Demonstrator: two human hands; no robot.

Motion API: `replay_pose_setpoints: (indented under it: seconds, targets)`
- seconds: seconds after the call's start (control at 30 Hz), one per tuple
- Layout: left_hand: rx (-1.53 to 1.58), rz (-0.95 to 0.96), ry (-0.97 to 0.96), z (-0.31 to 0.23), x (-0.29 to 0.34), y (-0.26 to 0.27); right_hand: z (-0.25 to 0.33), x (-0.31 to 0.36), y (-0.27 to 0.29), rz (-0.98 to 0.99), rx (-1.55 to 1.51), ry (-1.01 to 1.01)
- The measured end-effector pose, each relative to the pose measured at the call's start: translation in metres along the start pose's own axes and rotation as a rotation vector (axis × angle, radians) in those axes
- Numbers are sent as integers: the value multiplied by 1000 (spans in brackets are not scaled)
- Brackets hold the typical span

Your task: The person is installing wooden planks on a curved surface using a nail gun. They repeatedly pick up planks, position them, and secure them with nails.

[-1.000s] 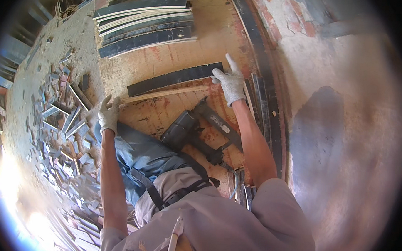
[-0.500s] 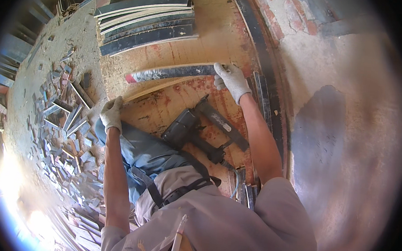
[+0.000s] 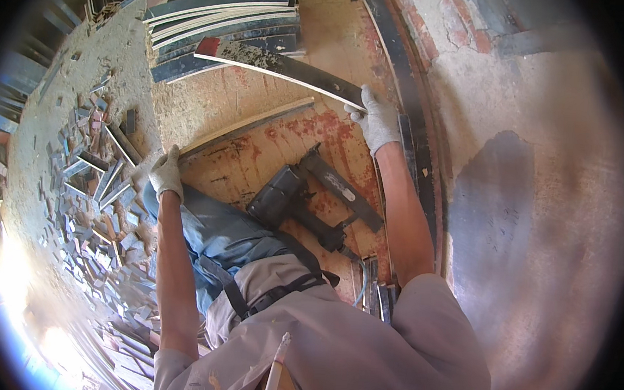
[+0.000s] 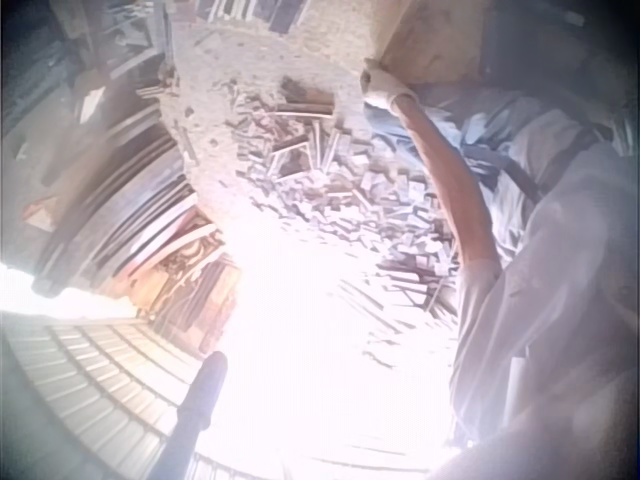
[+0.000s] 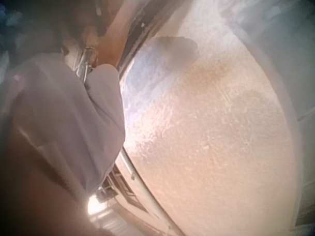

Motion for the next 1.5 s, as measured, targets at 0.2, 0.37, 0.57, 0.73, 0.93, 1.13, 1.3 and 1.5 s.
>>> replay_pose_setpoints:
  seconds: [0.2, 0.37, 0.57, 0.73, 0.93, 1.13, 1.3, 1.5]
  targets:
    - [244, 66, 55, 29, -15, 14, 5, 7, -3, 23, -82, 29]
    - [262, 164, -136, 26, 7, 9, -6, 11, 22, 70, -116, 72]
    - [59, 49, -321, 18, -2, 8, -21, 21, 15, 80, -29, 4]
    - [-28, -15, -328, 6, 12, 7, -46, 53, -6, 47, 128, -98]
    - [21, 2, -213, 16, 12, 15, -74, 79, -22, -54, 207, -189]
    - [154, 51, -145, 11, 21, 16, -67, 80, -36, -71, 222, -141]
    - [142, -9, -171, 11, 22, 15, -70, 71, -47, -101, 231, -106]
    - [260, -36, -99, 23, 14, 24, -71, 69, -65, -175, 204, -71]
Point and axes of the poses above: each hand's wrist, its own x-axis away from the middle knuckle, its own y-axis out of the back of the hand, z = x × y, the point moved 4 cm from there along -x, towards the middle knuckle, and after that the axes turned 2 degrees about x, right-handed, at the moved point
